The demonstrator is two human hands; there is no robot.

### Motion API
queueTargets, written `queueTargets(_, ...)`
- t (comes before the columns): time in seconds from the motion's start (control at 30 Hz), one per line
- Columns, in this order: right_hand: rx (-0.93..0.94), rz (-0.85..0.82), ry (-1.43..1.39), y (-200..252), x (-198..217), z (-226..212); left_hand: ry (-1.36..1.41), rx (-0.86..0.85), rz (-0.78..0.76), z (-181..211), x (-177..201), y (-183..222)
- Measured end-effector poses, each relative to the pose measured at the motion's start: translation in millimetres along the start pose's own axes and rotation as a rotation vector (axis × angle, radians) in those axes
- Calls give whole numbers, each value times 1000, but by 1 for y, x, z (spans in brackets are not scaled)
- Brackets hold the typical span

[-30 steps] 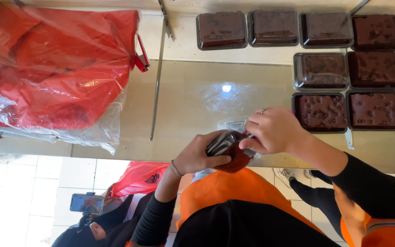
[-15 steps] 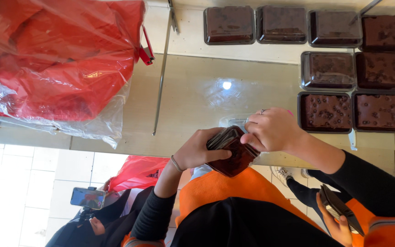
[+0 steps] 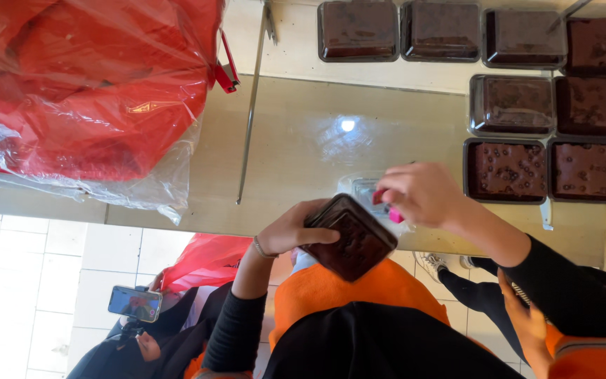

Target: The person staples plastic lids onto containers of brownies and organizes them on a bakery counter.

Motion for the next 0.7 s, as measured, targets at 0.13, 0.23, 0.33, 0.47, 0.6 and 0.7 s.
queueTargets(0.13, -135, 134, -177, 5, 26, 9, 32, -37, -96, -83, 19, -11)
queueTargets(0.23, -131, 282, -310, 19, 21, 13, 571, 305, 121, -194, 48, -39)
queueTargets(0.33, -177, 233, -376, 23, 17, -1, 972, 299, 424, -252, 87, -53)
queueTargets(0.47, -232, 180, -386, 32, 9, -8, 376, 532, 839, -292, 133, -40)
queueTargets(0.6, -235, 247, -420, 41, 26, -16, -850, 1004, 315, -237, 97, -12)
queueTargets(0.7, -253, 324, -443, 56, 34, -21, -969, 729, -54, -139, 47, -13)
Point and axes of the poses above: each hand's wrist, its own y-axis away from the middle knuckle, its own x-axis out of the back of the hand, z = x × y, the point moved 7 cm from there along -y, towards the middle knuckle, and after that the axes turned 12 degrees about x, right-handed, at the moved point
